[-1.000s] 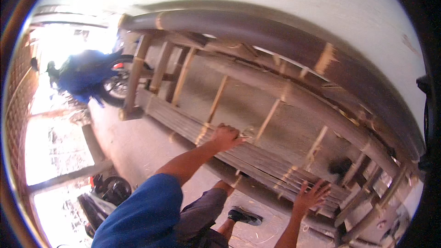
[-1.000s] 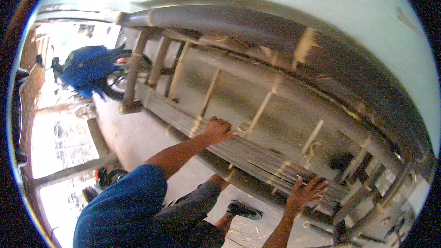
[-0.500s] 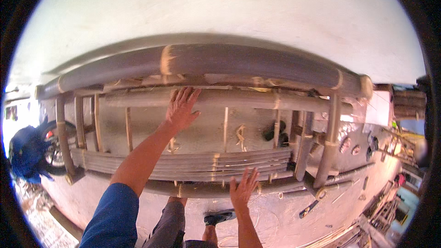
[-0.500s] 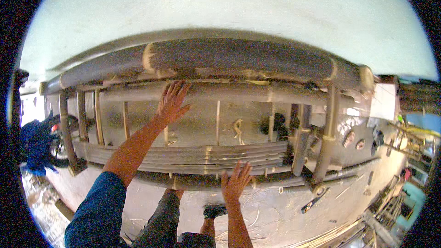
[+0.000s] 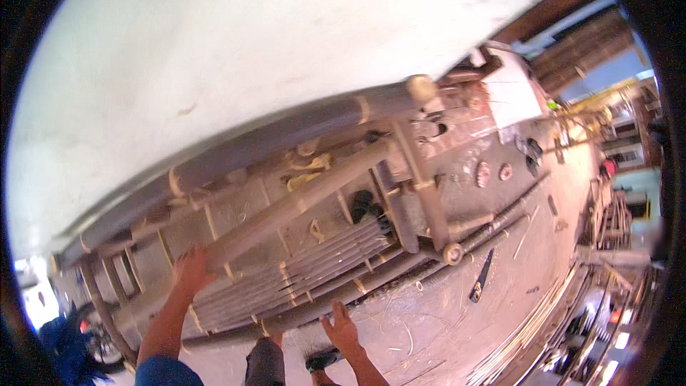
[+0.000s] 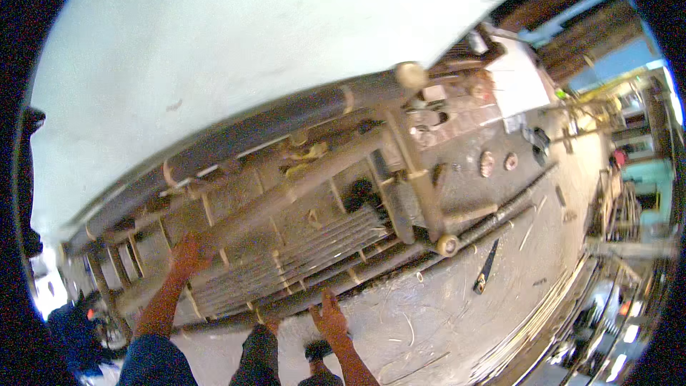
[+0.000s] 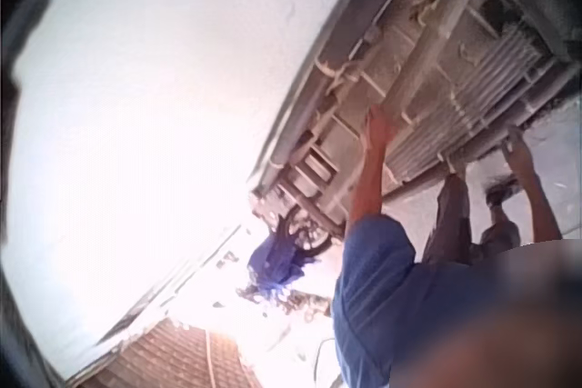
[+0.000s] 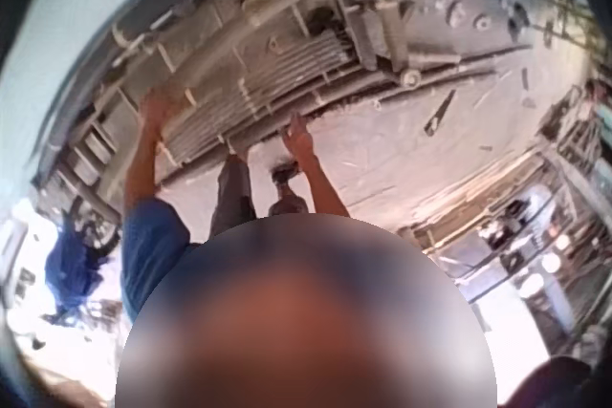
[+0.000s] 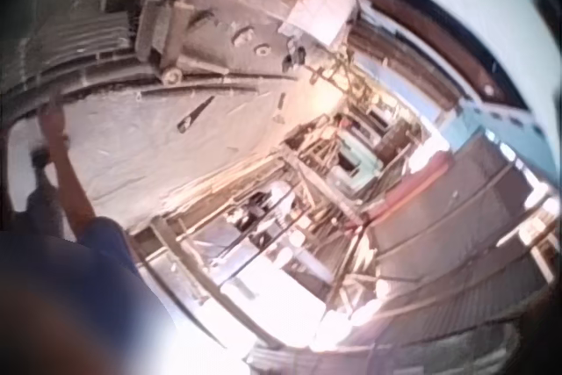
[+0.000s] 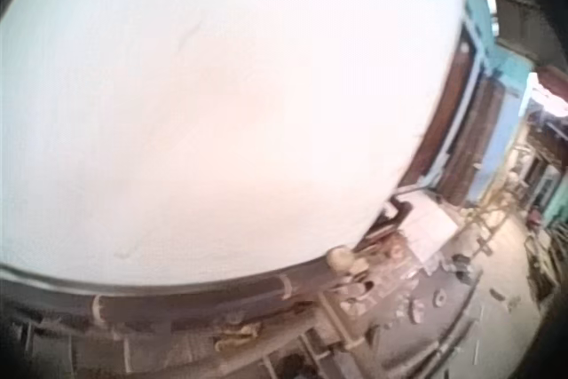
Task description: The person uses a machete to split bamboo strips and then weaves them into the frame of a bamboo bench. The person repeatedly splits bamboo, measures fit, and ties the strips to the bench frame, working on multiple sections of the bench.
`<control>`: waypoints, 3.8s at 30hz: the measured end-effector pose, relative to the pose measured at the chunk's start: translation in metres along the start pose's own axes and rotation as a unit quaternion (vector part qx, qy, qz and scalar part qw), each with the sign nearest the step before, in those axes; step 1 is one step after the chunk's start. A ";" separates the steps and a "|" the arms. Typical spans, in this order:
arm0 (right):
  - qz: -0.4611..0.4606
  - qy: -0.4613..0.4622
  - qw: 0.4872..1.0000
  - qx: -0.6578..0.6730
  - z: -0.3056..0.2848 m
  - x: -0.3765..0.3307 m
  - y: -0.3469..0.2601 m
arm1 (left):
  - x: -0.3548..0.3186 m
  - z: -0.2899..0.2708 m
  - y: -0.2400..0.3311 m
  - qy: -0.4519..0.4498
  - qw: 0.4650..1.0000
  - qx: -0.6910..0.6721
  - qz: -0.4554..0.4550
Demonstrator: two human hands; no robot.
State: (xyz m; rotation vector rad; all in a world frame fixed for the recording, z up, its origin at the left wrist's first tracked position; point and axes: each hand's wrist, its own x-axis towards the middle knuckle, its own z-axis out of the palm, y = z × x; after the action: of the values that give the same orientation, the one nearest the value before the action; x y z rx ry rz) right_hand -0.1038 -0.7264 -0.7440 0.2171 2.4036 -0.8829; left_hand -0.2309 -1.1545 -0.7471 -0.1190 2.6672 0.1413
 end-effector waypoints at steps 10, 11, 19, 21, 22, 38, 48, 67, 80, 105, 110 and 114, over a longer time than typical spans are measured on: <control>-0.265 0.030 0.963 -0.023 -0.068 0.022 -0.185 | -0.193 -0.184 -0.076 -0.087 0.985 0.141 -0.055; -0.309 0.040 0.950 -0.036 -0.076 0.016 -0.207 | -0.209 -0.201 -0.080 -0.076 0.979 0.185 -0.046; -0.576 0.250 0.778 0.002 -0.113 -0.072 -0.347 | -0.321 -0.351 -0.056 0.178 0.916 0.334 0.133; -0.571 0.140 0.808 0.035 -0.134 -0.098 -0.355 | -0.342 -0.385 -0.024 0.197 0.905 0.343 0.156; -0.562 0.108 0.819 0.050 -0.143 -0.113 -0.356 | -0.347 -0.402 -0.007 0.244 0.881 0.364 0.177; -0.167 0.230 0.923 0.261 -0.242 -0.267 -0.129 | -0.375 -0.435 0.252 0.532 0.676 -0.016 0.510; -0.031 0.408 0.876 0.254 -0.217 -0.289 -0.014 | -0.236 -0.483 0.421 -0.111 0.449 -0.836 0.295; 0.119 0.438 0.862 0.225 -0.175 -0.307 0.071 | -0.248 -0.335 0.513 -0.196 0.590 -0.724 0.298; -0.158 0.493 0.822 0.237 -0.433 -0.291 -0.145 | -0.275 -0.325 0.522 -0.199 0.500 -0.758 0.369; -0.052 0.593 0.732 0.332 -0.465 -0.240 -0.082 | -0.261 -0.300 0.611 -0.279 0.483 -0.707 0.435; -0.007 0.658 0.705 0.265 -0.483 -0.234 -0.061 | -0.275 -0.316 0.610 -0.276 0.523 -0.692 0.415; 0.067 0.653 0.706 0.266 -0.497 -0.223 -0.040 | -0.277 -0.316 0.603 -0.286 0.545 -0.689 0.383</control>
State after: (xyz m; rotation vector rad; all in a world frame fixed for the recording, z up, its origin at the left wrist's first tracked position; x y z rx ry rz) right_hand -0.1570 -0.4315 -0.2874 1.7387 3.0910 -1.7045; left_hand -0.1903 -0.5783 -0.2927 0.5255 1.1463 2.0627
